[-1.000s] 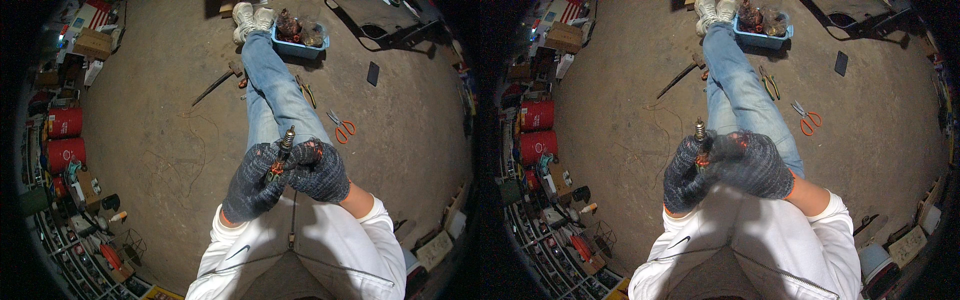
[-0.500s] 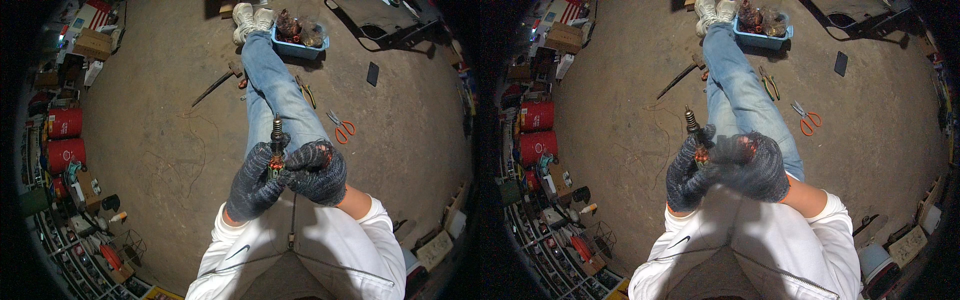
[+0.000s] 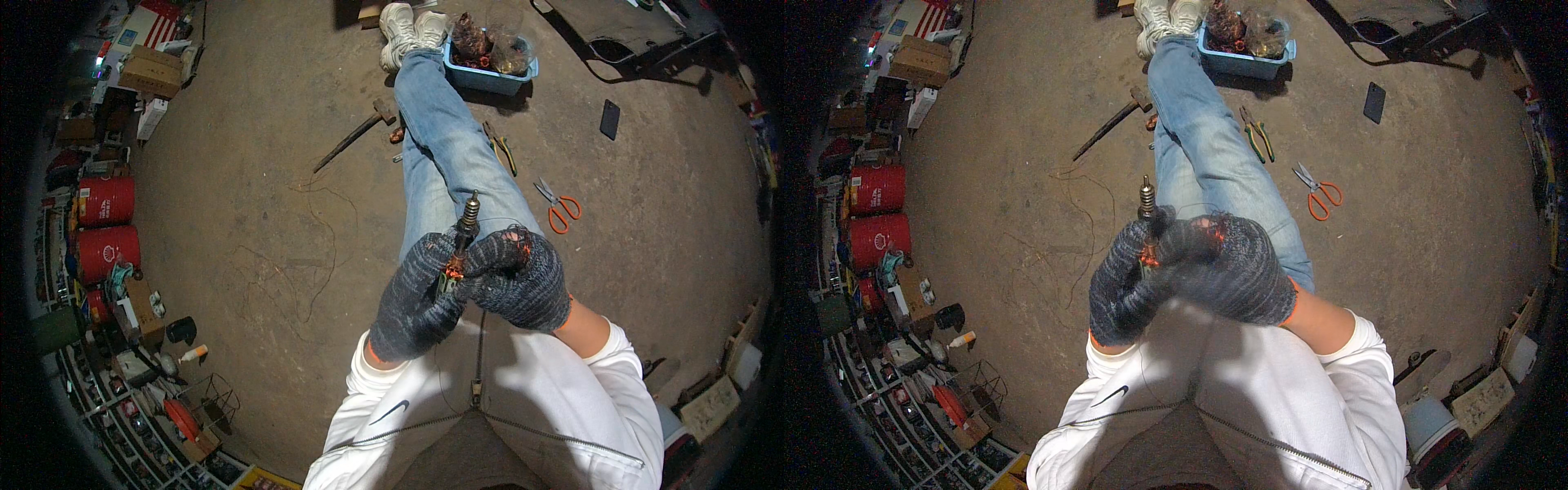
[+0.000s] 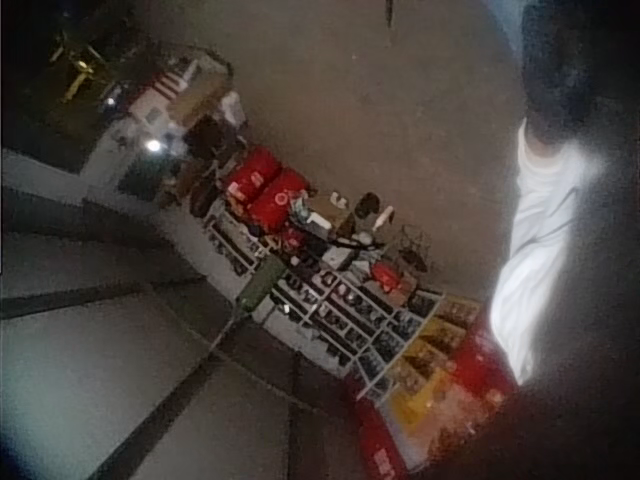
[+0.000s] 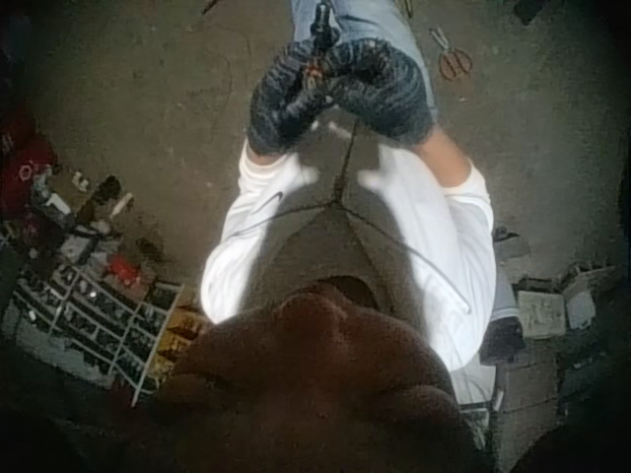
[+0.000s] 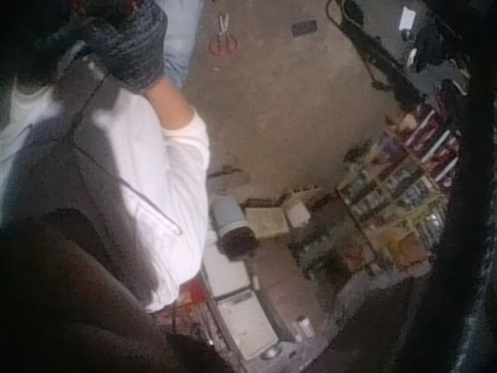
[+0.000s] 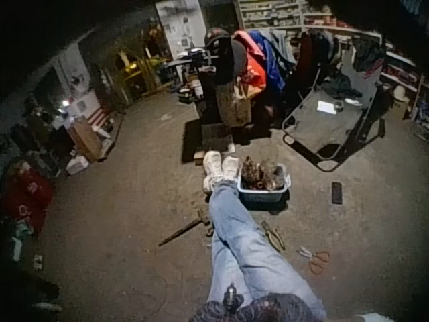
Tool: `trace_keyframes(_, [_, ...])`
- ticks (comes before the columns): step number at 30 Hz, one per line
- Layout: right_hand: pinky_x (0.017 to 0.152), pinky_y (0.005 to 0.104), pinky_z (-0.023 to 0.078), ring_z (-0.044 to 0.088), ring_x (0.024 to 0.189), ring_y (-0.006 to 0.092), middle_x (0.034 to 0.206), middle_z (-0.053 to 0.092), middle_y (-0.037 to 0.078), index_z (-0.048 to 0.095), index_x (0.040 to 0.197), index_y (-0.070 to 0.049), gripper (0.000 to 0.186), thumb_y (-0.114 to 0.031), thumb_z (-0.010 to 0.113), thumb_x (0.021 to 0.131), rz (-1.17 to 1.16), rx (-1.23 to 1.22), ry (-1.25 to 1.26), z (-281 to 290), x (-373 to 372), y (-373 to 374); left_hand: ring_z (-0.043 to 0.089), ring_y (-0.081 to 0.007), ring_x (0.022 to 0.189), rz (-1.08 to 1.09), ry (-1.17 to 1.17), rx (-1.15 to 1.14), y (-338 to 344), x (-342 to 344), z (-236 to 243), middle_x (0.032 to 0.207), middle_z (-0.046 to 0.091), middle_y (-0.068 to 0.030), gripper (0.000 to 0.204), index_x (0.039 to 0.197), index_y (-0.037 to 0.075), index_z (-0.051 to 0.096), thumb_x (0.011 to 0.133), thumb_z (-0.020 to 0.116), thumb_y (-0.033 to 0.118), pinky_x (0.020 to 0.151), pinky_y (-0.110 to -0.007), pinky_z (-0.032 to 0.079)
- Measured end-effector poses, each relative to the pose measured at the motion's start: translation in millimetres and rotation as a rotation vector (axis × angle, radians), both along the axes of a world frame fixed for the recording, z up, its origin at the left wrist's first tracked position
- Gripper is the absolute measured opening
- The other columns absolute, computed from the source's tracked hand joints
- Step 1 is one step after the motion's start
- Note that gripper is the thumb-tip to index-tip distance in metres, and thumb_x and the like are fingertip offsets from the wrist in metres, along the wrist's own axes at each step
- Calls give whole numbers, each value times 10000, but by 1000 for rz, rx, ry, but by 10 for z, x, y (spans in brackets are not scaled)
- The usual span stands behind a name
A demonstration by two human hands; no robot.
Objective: The person sits on the floor and uses pliers to adjust a small mechanical part with a spring and wires. They repeatedly reposition the part and apply pressure with the pliers while holding it with gloved hands.
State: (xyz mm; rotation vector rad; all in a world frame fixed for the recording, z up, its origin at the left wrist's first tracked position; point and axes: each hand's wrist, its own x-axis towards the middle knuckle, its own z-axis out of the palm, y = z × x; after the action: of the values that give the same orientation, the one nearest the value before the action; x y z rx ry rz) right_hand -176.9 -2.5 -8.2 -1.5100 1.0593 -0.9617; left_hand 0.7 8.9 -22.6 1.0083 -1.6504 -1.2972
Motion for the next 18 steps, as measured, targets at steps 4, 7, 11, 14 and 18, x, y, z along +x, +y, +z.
trace_keyframes(4, [611, 314, 472, 606, 644, 220, 720, 626, 102, 632, 822, -54, 240, -232, 721, 688, -4, -158, 20, -69, -4, -9, 509, -257, 1046, 9, -157, -132, -4, -7, 13, 1177, 506, -169, 495, 1202, -1, 464, 762, 664, 110, 892, -364, 405])
trace_keyframes(7, [598, 315, 478, 613, 625, 225, 706, 630, 99, 642, 830, -61, 231, -220, 720, 682, -106, -177, 55, -96, 24, 41, 539, -322, 824, 140, -122, -246, -8, -37, 5, 977, 537, -195, 454, 1113, -40, 501, 679, 633, -16, 753, -370, 440])
trace_keyframes(11, [598, 311, 486, 627, 632, 224, 705, 637, 91, 651, 855, -73, 219, -206, 706, 690, -190, -78, 50, -88, 60, 63, 537, -316, 846, 108, -142, -271, -74, -21, 12, 984, 537, -188, 493, 1139, -42, 488, 668, 633, -20, 741, -364, 447])
trace_keyframes(14, [613, 302, 490, 632, 658, 222, 742, 645, 88, 650, 870, -76, 208, -193, 688, 703, -198, -48, 71, -79, 74, 50, 540, -274, 859, 120, -130, -229, -102, -40, 51, 1024, 531, -169, 584, 1212, -38, 424, 671, 641, -18, 739, -339, 455])
trace_keyframes(18, [638, 297, 489, 630, 689, 220, 790, 646, 89, 642, 901, -73, 221, -182, 675, 711, -234, -19, 19, -90, 112, 41, 529, -177, 864, 185, 43, 6, -61, -119, 130, 1037, 506, -136, 755, 1324, -24, 264, 673, 647, -22, 726, -274, 457])
